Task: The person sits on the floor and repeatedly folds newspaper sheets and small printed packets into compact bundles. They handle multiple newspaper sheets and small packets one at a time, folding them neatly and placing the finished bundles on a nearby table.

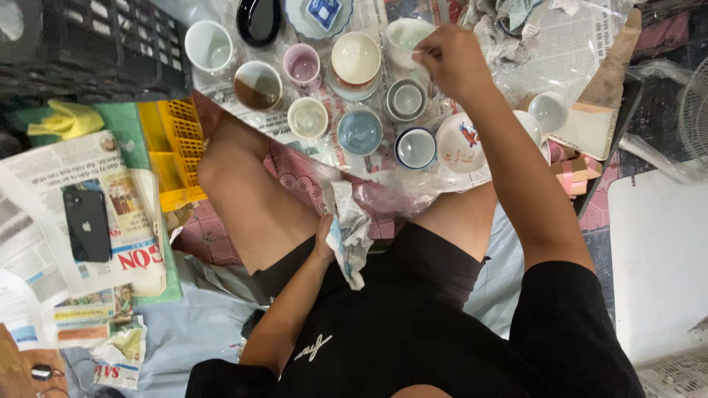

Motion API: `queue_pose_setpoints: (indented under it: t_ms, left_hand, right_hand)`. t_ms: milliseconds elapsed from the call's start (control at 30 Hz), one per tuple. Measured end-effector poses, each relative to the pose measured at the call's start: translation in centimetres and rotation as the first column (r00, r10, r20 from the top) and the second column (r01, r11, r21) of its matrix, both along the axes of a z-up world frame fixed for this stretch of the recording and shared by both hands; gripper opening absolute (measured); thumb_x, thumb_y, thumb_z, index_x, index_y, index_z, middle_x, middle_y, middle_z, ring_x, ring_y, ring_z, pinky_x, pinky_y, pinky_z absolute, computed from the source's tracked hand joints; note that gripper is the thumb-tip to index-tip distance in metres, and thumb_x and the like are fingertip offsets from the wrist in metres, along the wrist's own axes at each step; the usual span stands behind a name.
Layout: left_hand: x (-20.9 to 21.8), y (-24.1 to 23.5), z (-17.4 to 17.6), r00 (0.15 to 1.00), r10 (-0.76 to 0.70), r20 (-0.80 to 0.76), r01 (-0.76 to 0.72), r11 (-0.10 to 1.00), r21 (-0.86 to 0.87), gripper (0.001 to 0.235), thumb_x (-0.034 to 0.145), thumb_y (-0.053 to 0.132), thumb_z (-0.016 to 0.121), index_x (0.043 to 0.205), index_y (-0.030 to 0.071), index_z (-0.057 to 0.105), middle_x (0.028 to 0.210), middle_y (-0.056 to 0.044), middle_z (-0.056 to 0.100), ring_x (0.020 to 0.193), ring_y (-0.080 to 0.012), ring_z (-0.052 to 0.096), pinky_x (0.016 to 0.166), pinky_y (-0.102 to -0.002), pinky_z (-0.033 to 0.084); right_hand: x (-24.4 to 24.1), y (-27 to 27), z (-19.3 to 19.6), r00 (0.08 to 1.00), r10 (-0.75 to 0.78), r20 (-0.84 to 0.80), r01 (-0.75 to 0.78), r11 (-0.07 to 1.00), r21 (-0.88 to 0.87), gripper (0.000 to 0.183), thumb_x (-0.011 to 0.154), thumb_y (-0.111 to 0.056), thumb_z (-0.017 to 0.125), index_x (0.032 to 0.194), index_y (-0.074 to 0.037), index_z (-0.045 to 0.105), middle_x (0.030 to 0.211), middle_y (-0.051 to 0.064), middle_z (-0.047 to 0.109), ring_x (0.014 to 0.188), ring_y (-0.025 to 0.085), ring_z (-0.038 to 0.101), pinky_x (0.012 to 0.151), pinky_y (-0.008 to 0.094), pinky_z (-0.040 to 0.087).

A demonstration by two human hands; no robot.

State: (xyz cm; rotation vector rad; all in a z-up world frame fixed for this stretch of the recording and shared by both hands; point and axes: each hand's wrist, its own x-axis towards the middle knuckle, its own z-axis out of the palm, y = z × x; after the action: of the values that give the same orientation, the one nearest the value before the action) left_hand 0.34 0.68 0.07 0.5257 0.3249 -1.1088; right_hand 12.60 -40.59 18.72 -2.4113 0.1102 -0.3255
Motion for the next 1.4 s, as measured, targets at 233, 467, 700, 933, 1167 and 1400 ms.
queue_pose_setpoints:
  t_ms: [233,467,700,933,1167,1400]
  left_hand:
    - [-1.1,0.8,-3.1,0.998,0.048,-0.043,-0.050,0.998,-0.039,0.050,0.106,0.035,0.043,0.139,0.000,0.054,0.125,-0.021,0.066,0.110,-0.0346,0.069,0.095,-0.048,0.057]
    - [-0.9,0.7,-4.3,0.999,0.045,-0.021,-0.047,0.994,-0.103,0.044,0.113,0.032,0.046,0.142,0.000,0.052,0.127,-0.022,0.063,0.110,-0.0374,0.065,0.094,-0.052,0.056]
    - [-1.0,0.8,-4.1,1.000,0.010,-0.011,-0.010,1.000,-0.019,0.050,0.110,0.037,0.043,0.140,-0.001,0.053,0.126,-0.021,0.065,0.110,-0.0358,0.066,0.096,-0.050,0.055]
    - [-0.9,0.5,-2.6,1.000,-0.006,0.028,0.006,1.000,-0.007,0.056,0.106,0.042,0.040,0.138,-0.001,0.055,0.125,-0.020,0.066,0.111,-0.0342,0.067,0.098,-0.049,0.054]
    - [-0.1,-0.3,0.5,0.997,-0.020,0.077,0.022,0.999,-0.023,0.062,0.103,0.048,0.038,0.136,-0.002,0.056,0.123,-0.019,0.068,0.111,-0.0326,0.068,0.100,-0.047,0.054]
    - [0.1,-0.3,-1.8,0.907,0.010,0.421,-0.097,0.978,0.187,0.047,0.103,0.031,0.046,0.134,-0.003,0.059,0.127,-0.018,0.068,0.114,-0.0298,0.068,0.102,-0.045,0.053]
  right_hand:
    - [0.0,0.6,-0.1,0.999,0.031,-0.012,-0.030,0.999,0.043,0.012,0.096,-0.006,0.079,0.105,0.002,0.076,0.104,0.018,0.069,0.084,0.025,0.075,0.076,0.033,0.062]
    - [0.1,0.5,-0.8,0.998,0.068,0.008,-0.067,0.990,-0.122,0.020,0.102,-0.015,0.076,0.091,0.002,0.076,0.098,0.017,0.073,0.090,0.034,0.069,0.081,0.043,0.056]
    - [-0.3,0.6,0.2,0.977,0.049,-0.209,-0.061,0.997,-0.051,0.024,0.100,-0.021,0.075,0.090,0.001,0.075,0.089,0.017,0.071,0.080,0.034,0.066,0.076,0.044,0.053]
    - [-2.2,2.2,4.7,1.000,-0.021,0.015,0.023,0.988,-0.151,0.017,0.103,-0.020,0.072,0.110,-0.004,0.076,0.118,0.018,0.069,0.108,0.037,0.064,0.094,0.044,0.051]
    - [-9.5,9.4,9.8,0.950,0.029,0.311,-0.033,0.999,0.008,0.026,0.098,-0.019,0.072,0.122,-0.010,0.071,0.129,0.013,0.067,0.130,0.032,0.060,0.114,0.046,0.046]
    - [-20.6,19.2,3.3,0.941,0.208,0.266,-0.276,0.927,0.253,0.084,0.081,-0.032,0.082,0.151,-0.006,0.044,0.153,0.016,0.047,0.145,0.037,0.045,0.122,0.049,0.036]
